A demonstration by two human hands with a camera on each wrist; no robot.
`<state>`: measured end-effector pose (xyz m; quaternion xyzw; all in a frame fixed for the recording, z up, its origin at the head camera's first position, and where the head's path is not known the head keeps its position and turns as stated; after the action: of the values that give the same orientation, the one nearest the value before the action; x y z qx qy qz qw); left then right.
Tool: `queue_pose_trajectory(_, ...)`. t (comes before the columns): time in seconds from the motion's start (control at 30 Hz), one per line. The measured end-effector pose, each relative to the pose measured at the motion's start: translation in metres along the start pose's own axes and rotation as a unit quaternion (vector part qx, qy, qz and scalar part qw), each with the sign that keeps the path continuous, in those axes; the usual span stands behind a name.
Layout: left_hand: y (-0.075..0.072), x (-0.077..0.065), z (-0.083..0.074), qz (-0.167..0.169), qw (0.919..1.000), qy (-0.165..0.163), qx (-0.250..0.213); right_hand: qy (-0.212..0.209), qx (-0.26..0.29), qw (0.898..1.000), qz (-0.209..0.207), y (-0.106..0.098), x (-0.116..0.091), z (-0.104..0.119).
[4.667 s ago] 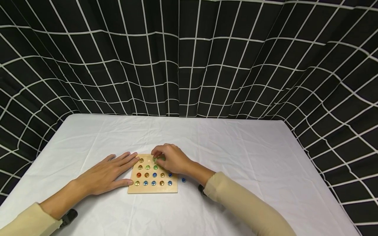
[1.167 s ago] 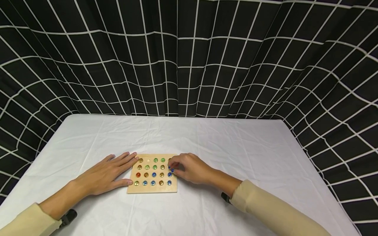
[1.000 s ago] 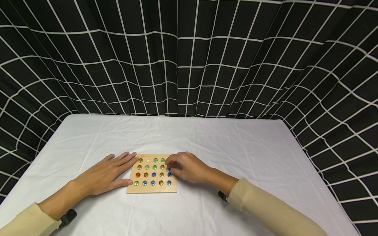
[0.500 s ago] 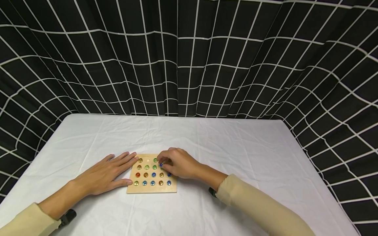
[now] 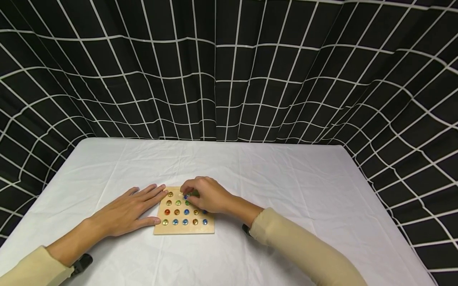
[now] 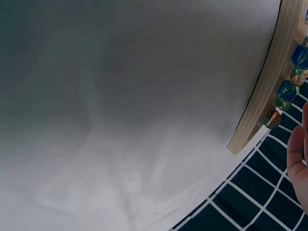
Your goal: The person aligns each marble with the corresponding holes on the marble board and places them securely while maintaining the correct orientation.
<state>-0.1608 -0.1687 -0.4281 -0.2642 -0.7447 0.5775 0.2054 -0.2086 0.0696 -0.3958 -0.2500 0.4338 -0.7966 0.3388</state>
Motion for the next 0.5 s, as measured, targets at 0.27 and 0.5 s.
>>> queue_pose_trajectory(0.27, 0.000, 0.000, 0.000, 0.003, 1.0000, -0.004, -0.003, 0.004, -0.009, 1.000, 0.003, 0.004, 0.011, 0.000)
queue_pose_trajectory(0.5, 0.001, 0.000, 0.002, 0.008, 0.9999, -0.007, -0.003, 0.005, -0.003, 1.000, 0.012, 0.006, 0.019, -0.001)
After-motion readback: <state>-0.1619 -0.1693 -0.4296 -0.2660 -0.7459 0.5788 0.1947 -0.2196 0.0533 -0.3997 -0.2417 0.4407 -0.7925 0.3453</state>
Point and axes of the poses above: each hand's wrist, its own x-axis towards the middle knuckle, its own y-axis out of the palm, z = x × y, the point moved 3 cm from there along x, towards the middle knuckle, and after that the axes turned 6 degrees about -x, right-handed, at the moved point
